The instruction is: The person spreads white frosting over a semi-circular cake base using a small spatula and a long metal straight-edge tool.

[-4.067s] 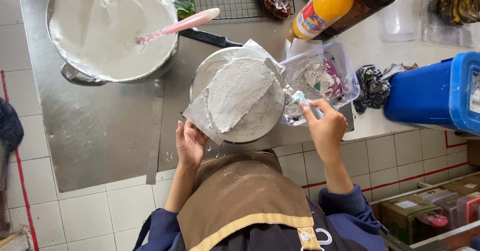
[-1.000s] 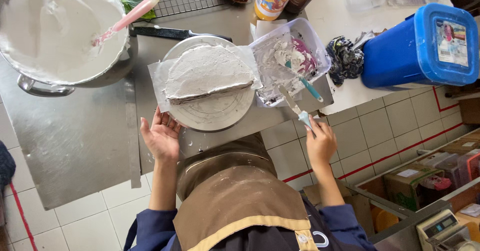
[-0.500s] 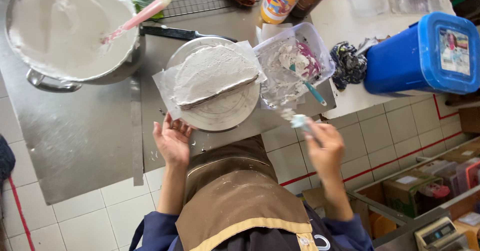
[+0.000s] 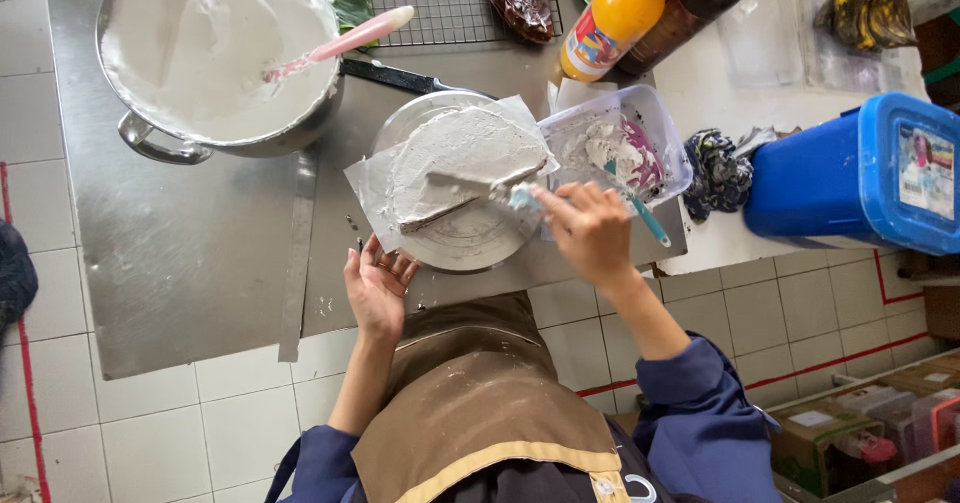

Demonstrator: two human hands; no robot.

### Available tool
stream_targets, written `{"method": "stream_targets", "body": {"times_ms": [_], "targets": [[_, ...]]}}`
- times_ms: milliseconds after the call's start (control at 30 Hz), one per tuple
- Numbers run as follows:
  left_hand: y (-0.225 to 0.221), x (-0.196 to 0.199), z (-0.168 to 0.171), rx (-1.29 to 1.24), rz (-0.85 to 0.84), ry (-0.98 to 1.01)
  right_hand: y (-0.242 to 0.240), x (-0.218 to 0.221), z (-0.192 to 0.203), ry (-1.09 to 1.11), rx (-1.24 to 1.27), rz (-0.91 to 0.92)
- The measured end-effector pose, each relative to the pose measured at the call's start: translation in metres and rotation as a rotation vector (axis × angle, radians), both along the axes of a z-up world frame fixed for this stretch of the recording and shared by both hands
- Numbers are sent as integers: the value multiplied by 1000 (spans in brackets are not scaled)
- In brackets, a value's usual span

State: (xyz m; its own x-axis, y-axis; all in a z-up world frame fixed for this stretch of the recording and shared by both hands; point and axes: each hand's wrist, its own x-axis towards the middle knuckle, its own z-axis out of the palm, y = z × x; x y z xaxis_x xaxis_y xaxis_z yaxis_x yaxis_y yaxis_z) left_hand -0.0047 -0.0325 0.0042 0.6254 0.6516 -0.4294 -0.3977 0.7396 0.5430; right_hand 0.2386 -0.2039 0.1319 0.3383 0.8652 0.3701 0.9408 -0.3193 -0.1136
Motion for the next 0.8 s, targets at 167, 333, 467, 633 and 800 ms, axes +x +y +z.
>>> {"method": "stream_targets", "body": {"times_ms": [167, 333, 467, 633, 800], "targets": [[-9, 1, 1, 0, -31, 59, -3, 16, 25, -34, 47, -183], [-17, 0, -7, -12, -54, 30, -18, 6, 28, 59, 121, -331], [-19, 1, -12, 6, -92, 65, -24, -5, 6, 82, 90, -508], [-22, 4, -12, 45, -115, 110, -2, -33, -15, 84, 16, -527], [-26, 4, -14, 84, -133, 145, 15, -59, 3, 171, 42, -249]]}}
